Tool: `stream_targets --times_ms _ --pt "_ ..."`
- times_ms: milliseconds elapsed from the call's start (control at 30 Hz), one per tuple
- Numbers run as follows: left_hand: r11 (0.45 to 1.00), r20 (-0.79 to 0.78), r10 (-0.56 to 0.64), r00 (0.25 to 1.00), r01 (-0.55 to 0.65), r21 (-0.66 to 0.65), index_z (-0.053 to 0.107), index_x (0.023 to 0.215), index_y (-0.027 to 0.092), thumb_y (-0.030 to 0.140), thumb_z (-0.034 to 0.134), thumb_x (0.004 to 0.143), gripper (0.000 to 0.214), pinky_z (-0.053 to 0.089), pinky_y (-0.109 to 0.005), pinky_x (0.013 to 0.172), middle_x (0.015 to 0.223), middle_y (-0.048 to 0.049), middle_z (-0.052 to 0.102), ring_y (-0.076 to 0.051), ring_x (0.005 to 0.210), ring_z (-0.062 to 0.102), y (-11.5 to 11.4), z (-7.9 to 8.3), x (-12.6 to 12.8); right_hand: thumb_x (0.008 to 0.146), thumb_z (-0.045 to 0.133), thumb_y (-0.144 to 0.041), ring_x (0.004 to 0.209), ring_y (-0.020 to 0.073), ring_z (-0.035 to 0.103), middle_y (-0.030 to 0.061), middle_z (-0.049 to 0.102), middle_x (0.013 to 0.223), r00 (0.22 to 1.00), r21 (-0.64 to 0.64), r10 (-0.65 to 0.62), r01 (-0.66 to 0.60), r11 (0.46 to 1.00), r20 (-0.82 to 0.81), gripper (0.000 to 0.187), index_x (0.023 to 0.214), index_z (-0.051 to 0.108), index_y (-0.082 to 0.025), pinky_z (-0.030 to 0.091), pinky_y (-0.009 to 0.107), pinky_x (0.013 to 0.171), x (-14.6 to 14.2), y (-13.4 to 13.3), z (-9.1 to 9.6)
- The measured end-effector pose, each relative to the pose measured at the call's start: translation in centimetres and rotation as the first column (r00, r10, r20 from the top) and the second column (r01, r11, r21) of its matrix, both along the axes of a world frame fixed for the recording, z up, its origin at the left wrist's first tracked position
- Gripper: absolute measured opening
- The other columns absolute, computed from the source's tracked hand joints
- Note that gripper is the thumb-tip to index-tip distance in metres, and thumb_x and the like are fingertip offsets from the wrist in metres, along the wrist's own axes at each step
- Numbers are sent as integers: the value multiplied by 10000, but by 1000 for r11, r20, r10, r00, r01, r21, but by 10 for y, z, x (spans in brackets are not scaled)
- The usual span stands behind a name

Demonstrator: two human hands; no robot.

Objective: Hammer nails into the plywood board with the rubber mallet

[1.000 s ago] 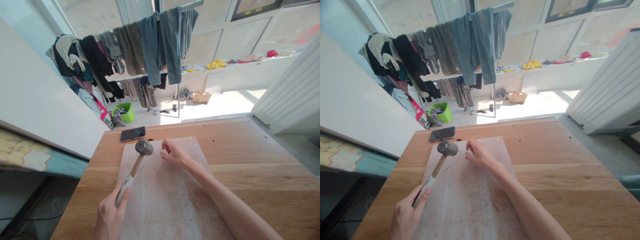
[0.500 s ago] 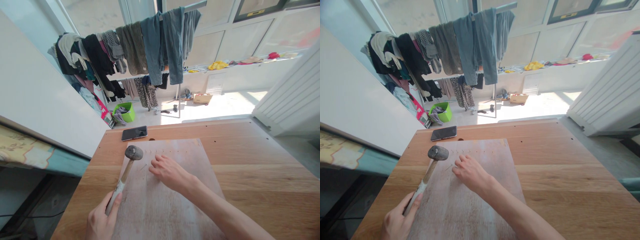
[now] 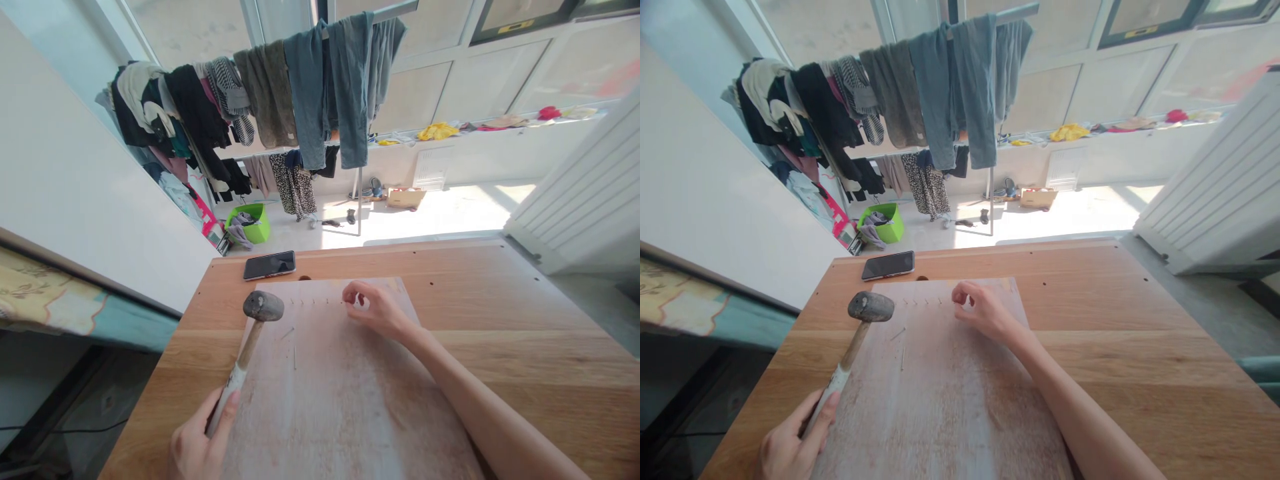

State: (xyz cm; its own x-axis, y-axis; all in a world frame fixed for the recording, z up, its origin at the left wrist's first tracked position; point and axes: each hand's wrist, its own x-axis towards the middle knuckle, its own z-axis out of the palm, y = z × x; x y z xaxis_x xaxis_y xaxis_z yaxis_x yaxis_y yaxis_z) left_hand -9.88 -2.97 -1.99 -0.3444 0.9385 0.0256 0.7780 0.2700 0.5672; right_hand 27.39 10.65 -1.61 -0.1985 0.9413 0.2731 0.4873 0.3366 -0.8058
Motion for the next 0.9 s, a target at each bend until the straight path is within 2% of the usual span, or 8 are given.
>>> stream_targets --times_ms 67,133,233,433,567,700,833,900 --pt "1000 16 -19 1000 19 -4 824 967 266 826 528 871 641 446 -244 502 638 -31 749 -244 707 745 2 3 4 799 568 -168 692 143 558 -7 673 794 995 41 -83 85 996 -50 69 811 597 -230 447 273 684 0 1 -7" --pt "999 24 -41 999 41 -4 818 915 269 830 527 868 633 439 -238 497 583 -24 710 -237 674 731 4 6 9 827 569 -190 652 135 545 -6 673 794 993 43 -102 105 994 -61 55 818 605 -230 444 266 651 -2 1 -12" --pt "998 33 -55 998 56 -9 805 873 264 822 524 872 625 433 -234 482 502 -6 636 -217 577 684 6 9 15 856 570 -184 613 123 531 -10 667 789 998 18 -67 68 998 -19 70 844 625 -227 440 255 625 -5 1 -15" --pt "997 130 -69 989 73 -24 803 936 219 842 512 874 690 424 -238 434 444 33 545 -171 420 556 8 9 29 879 590 -154 691 131 585 22 692 909 998 40 -31 29 999 46 84 878 641 -221 482 275 712 -4 1 -19" --pt "991 147 -130 981 130 9 806 920 210 818 507 901 678 447 -236 437 426 36 532 -168 406 557 13 13 42 891 586 -157 684 135 585 17 705 909 1000 1 -24 24 1000 5 157 1022 639 -225 486 279 703 -3 3 -22" --pt "970 77 -235 969 229 86 834 938 231 761 503 945 624 535 -231 518 490 -1 657 -203 533 706 24 20 57 872 601 -147 654 126 573 5 718 919 999 -51 -23 21 998 -42 287 1147 605 -230 482 272 681 -3 3 -24" --pt "890 -69 -416 907 421 175 839 968 254 674 524 986 525 592 -213 592 779 -36 835 -210 691 806 37 22 74 871 602 -129 666 129 586 0 727 908 998 -52 -28 25 998 -50 342 1199 595 -226 481 276 697 -4 4 -26" --pt "858 -183 -428 885 462 223 835 976 239 657 494 1011 541 604 -229 592 823 -53 847 -223 695 814 40 19 83 863 604 -109 674 131 595 -2 723 894 998 -52 -28 26 998 -51 372 1218 597 -217 475 272 698 -4 5 -27"
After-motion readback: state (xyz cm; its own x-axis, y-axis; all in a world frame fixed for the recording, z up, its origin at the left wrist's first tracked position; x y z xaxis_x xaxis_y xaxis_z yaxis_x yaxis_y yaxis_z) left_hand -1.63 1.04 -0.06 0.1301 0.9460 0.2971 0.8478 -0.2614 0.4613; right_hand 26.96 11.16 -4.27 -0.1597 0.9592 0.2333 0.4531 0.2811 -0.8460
